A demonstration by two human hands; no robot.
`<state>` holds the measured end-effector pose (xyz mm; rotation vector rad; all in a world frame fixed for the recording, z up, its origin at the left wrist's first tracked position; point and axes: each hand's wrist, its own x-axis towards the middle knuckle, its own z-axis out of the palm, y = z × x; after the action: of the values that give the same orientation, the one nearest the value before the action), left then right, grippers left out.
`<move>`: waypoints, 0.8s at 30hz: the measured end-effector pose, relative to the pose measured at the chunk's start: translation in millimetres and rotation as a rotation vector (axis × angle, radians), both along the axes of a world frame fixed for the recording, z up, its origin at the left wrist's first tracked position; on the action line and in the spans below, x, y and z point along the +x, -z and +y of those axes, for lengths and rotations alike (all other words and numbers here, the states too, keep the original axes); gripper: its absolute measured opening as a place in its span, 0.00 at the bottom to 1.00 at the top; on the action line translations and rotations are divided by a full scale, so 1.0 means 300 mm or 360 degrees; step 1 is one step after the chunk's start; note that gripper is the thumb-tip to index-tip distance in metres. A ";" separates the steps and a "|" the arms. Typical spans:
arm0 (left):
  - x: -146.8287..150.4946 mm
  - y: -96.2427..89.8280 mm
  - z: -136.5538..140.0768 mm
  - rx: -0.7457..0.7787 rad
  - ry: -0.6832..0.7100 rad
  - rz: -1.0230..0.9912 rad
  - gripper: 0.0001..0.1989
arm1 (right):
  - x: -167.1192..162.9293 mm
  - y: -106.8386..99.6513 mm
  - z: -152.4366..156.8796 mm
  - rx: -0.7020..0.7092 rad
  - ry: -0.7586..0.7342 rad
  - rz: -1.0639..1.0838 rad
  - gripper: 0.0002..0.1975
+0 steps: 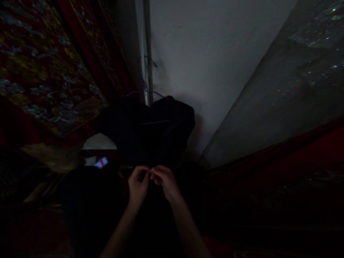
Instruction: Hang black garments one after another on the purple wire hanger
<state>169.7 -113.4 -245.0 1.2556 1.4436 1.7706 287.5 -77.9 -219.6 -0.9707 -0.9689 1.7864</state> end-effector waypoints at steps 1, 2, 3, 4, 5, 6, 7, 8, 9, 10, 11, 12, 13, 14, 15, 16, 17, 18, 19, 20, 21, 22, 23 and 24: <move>-0.002 0.004 0.000 -0.0003 0.0004 0.0014 0.02 | -0.001 -0.001 -0.002 -0.0014 0.0002 0.0007 0.16; -0.004 0.008 -0.001 -0.0002 0.0005 0.0032 0.02 | -0.003 -0.003 -0.004 -0.0034 -0.0012 0.0009 0.15; -0.005 0.011 -0.002 0.0001 0.0009 0.0053 0.03 | -0.005 -0.006 -0.006 -0.0057 -0.0026 0.0013 0.14; -0.005 0.014 -0.003 0.0007 0.0014 0.0075 0.04 | -0.007 -0.009 -0.007 -0.0083 -0.0030 0.0018 0.14; -0.004 0.016 -0.003 0.0014 0.0019 0.0095 0.04 | -0.010 -0.013 -0.009 -0.0102 -0.0025 0.0023 0.14; -0.003 0.016 -0.003 0.0019 0.0024 0.0110 0.04 | -0.014 -0.016 -0.010 -0.0111 -0.0008 0.0030 0.13; 0.000 0.016 -0.002 0.0027 0.0021 0.0113 0.04 | -0.019 -0.020 -0.010 -0.0108 0.0021 0.0038 0.13; 0.003 0.016 0.000 0.0039 0.0005 0.0100 0.03 | -0.025 -0.024 -0.010 -0.0097 0.0053 0.0046 0.13; 0.006 0.016 0.003 0.0055 -0.0018 0.0068 0.01 | -0.032 -0.030 -0.008 -0.0083 0.0076 0.0049 0.12; 0.008 0.017 0.007 0.0076 -0.0042 0.0023 0.02 | -0.039 -0.036 -0.004 -0.0064 0.0091 0.0046 0.12; 0.008 0.020 0.012 0.0096 -0.0057 -0.0022 0.04 | -0.046 -0.044 0.001 -0.0046 0.0103 0.0041 0.11; 0.008 0.024 0.018 0.0110 -0.0063 -0.0061 0.07 | -0.053 -0.056 0.011 -0.0031 0.0118 0.0037 0.11; 0.006 0.032 0.024 0.0112 -0.0052 -0.0084 0.08 | -0.060 -0.071 0.024 -0.0011 0.0134 0.0032 0.11; 0.004 0.041 0.030 0.0101 -0.0031 -0.0086 0.09 | -0.065 -0.091 0.042 0.0013 0.0157 0.0029 0.10; 0.001 0.053 0.036 0.0085 -0.0015 -0.0069 0.10 | -0.068 -0.117 0.065 0.0048 0.0186 0.0027 0.10; -0.001 0.065 0.041 0.0065 -0.0007 -0.0039 0.10 | -0.070 -0.149 0.093 0.0093 0.0220 0.0023 0.11; -0.002 0.078 0.046 0.0043 -0.0009 -0.0006 0.10 | -0.071 -0.187 0.126 0.0149 0.0261 0.0019 0.11; -0.001 0.090 0.049 0.0020 -0.0012 0.0028 0.09 | -0.070 -0.232 0.162 0.0220 0.0304 0.0019 0.11; 0.002 0.102 0.052 -0.0002 -0.0008 0.0063 0.09 | -0.069 -0.281 0.200 0.0288 0.0355 0.0019 0.11; 0.008 0.112 0.054 -0.0027 0.0005 0.0094 0.09 | -0.067 -0.334 0.238 0.0361 0.0409 0.0034 0.11; 0.015 0.122 0.055 -0.0053 0.0029 0.0119 0.08 | -0.066 -0.387 0.272 0.0434 0.0446 0.0062 0.10; 0.023 0.130 0.056 -0.0077 0.0057 0.0139 0.08 | -0.066 -0.437 0.301 0.0509 0.0445 0.0088 0.10; 0.031 0.136 0.057 -0.0095 0.0078 0.0154 0.07 | -0.067 -0.483 0.324 0.0588 0.0443 0.0103 0.10; 0.039 0.141 0.058 -0.0105 0.0089 0.0161 0.07 | -0.070 -0.521 0.338 0.0656 0.0435 0.0107 0.10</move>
<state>181.3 -95.9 -287.3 1.3551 1.4954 1.6305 266.6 23.6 -63.1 -0.7354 -1.0527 1.3169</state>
